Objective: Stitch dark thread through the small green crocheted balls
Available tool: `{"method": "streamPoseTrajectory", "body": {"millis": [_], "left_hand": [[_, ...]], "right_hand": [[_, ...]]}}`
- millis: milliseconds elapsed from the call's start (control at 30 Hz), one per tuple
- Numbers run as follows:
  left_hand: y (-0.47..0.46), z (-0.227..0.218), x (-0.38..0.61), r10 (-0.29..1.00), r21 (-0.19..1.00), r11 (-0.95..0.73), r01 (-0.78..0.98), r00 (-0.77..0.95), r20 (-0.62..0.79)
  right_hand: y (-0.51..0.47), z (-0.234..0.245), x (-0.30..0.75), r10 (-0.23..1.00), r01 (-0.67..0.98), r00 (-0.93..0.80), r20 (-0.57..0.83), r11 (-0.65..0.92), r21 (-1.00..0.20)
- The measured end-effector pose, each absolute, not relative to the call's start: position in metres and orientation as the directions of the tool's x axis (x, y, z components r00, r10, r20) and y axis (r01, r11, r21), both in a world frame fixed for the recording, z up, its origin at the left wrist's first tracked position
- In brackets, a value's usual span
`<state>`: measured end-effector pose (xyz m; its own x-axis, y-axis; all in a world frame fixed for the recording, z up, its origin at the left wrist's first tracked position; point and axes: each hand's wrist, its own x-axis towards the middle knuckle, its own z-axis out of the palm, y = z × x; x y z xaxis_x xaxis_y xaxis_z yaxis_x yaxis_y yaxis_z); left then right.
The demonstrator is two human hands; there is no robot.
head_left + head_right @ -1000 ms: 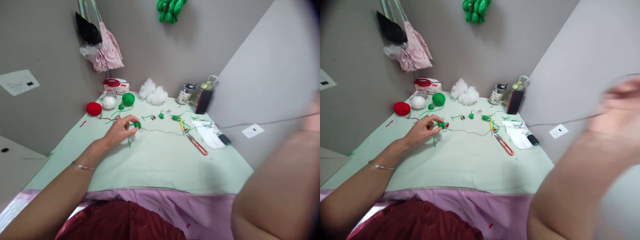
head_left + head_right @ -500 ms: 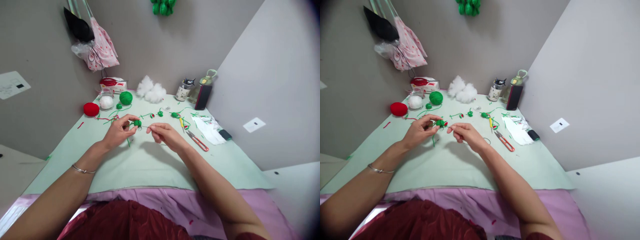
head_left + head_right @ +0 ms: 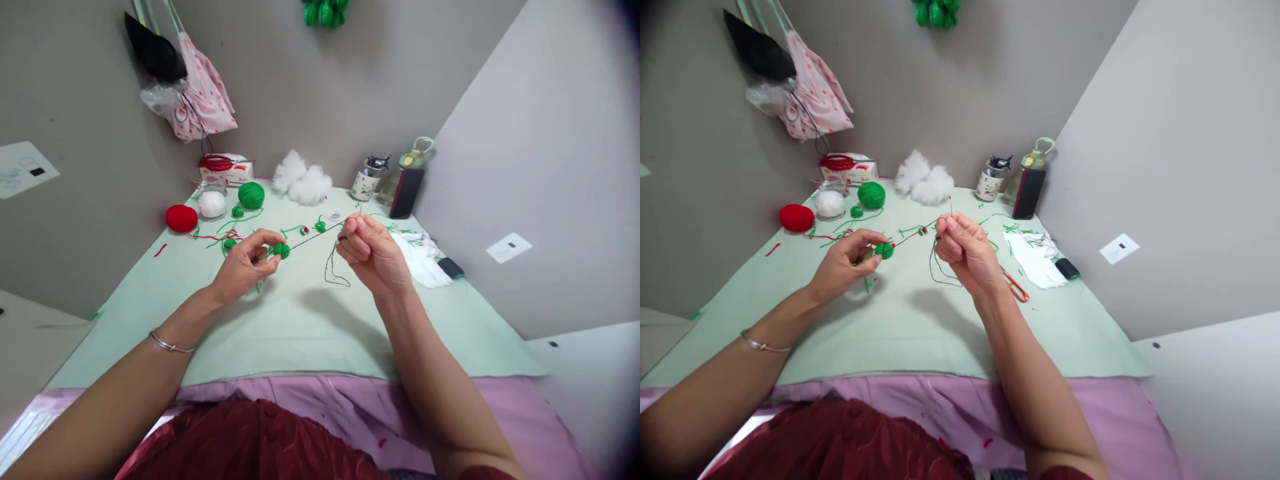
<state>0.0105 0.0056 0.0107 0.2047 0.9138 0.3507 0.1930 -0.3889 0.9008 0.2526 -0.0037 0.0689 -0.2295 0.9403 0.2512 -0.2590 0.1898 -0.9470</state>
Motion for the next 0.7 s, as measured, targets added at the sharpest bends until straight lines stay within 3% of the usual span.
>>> {"method": "streamPoseTrajectory", "body": {"millis": [133,267,333,500,567,700], "left_hand": [[0.005,0.008,0.012,0.922,0.928,-0.350,0.130,0.220,0.318],[0.002,0.008,0.012,0.917,0.902,-0.383,0.200,0.197,0.346],[0.000,0.007,0.012,0.909,0.878,-0.409,0.247,0.193,0.369],[0.000,0.002,0.014,0.866,0.805,-0.497,0.323,0.245,0.436],[0.000,0.001,0.015,0.848,0.769,-0.529,0.359,0.250,0.467],[-0.001,0.002,0.017,0.831,0.710,-0.556,0.433,0.256,0.494]], "right_hand": [[-0.004,0.067,0.250,0.936,-0.074,-0.226,0.269,0.259,-0.963],[0.003,0.061,0.256,0.918,0.343,0.036,0.396,0.361,-0.867],[0.005,0.057,0.258,0.906,0.425,0.119,0.407,0.324,-0.845],[-0.005,0.045,0.237,0.963,0.289,-0.165,0.211,0.252,-0.924],[-0.011,0.040,0.223,0.939,0.341,-0.264,0.221,0.305,-0.889],[-0.015,0.033,0.207,0.907,0.568,-0.317,0.276,0.415,-0.710]]}}
